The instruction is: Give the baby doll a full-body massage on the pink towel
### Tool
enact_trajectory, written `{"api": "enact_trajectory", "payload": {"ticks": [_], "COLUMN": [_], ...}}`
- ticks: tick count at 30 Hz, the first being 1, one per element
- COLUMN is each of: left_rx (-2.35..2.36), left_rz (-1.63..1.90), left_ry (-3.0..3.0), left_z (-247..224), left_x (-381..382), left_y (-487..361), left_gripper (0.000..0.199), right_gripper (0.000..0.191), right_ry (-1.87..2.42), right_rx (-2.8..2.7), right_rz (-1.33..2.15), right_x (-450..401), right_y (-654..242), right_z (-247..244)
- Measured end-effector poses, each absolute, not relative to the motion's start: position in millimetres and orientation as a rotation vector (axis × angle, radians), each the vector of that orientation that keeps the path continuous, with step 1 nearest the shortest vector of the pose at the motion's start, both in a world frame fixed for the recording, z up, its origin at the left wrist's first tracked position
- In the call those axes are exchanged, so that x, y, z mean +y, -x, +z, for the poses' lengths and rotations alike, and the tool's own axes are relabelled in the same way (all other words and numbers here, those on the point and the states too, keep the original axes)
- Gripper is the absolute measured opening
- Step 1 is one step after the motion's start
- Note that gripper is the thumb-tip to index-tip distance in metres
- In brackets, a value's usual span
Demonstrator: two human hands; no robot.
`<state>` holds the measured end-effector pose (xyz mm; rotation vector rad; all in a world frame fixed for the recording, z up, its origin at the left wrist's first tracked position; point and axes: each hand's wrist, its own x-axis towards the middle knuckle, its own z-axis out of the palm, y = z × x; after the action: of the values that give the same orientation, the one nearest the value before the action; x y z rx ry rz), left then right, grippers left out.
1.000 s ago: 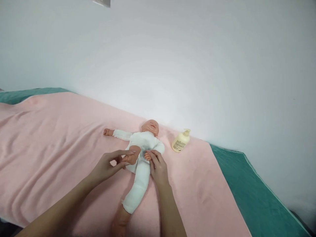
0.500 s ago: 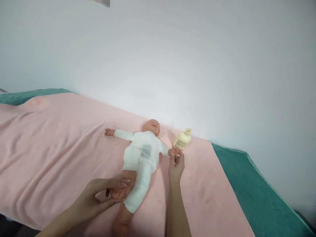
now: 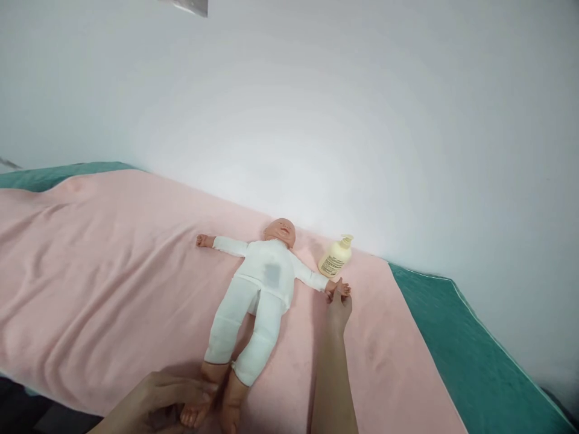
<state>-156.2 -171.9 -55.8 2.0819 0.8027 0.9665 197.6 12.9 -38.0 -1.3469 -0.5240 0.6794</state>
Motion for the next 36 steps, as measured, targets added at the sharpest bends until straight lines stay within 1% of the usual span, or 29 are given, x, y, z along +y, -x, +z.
{"api": "enact_trajectory", "payload": {"ticks": [2,7,11,14,17,21,26,32,36], "left_rx": [0.79,0.779,0.903,0.987,1.008,1.07,1.12,1.071,1.05], "left_rz": [0.968,1.005,1.101,1.193,1.301,1.425,1.467,1.441,1.409], "left_ry": [-2.137,-2.331,-2.453,-2.454,-2.368,-2.099,-1.837,-1.705,-1.726], "left_z": [-58,-60,-57,-51,-40,-26,-14,-11,-14], "left_x": [-172,-169,-164,-154,-138,-112,-79,-58,-68], "left_y": [158,169,177,177,170,154,137,131,135], "left_gripper": [0.038,0.05,0.048,0.045,0.041,0.031,0.026,0.031,0.028], "right_gripper": [0.052,0.053,0.056,0.053,0.043,0.033,0.037,0.039,0.034], "right_ry": [1.355,1.374,1.347,1.299,1.214,1.062,0.954,0.953,0.962], "right_rx": [-0.522,-0.545,-0.672,-0.819,-1.113,-1.549,-1.918,-2.019,-1.858], "right_rz": [0.703,0.706,0.587,0.522,0.398,0.175,0.024,-0.011,0.108], "right_x": [14,13,2,-8,-14,-14,-13,-14,-11], "right_y": [-198,-198,-181,-160,-143,-131,-126,-123,-126], "right_z": [-39,-38,-26,-17,-19,-29,-32,-31,-33]}}
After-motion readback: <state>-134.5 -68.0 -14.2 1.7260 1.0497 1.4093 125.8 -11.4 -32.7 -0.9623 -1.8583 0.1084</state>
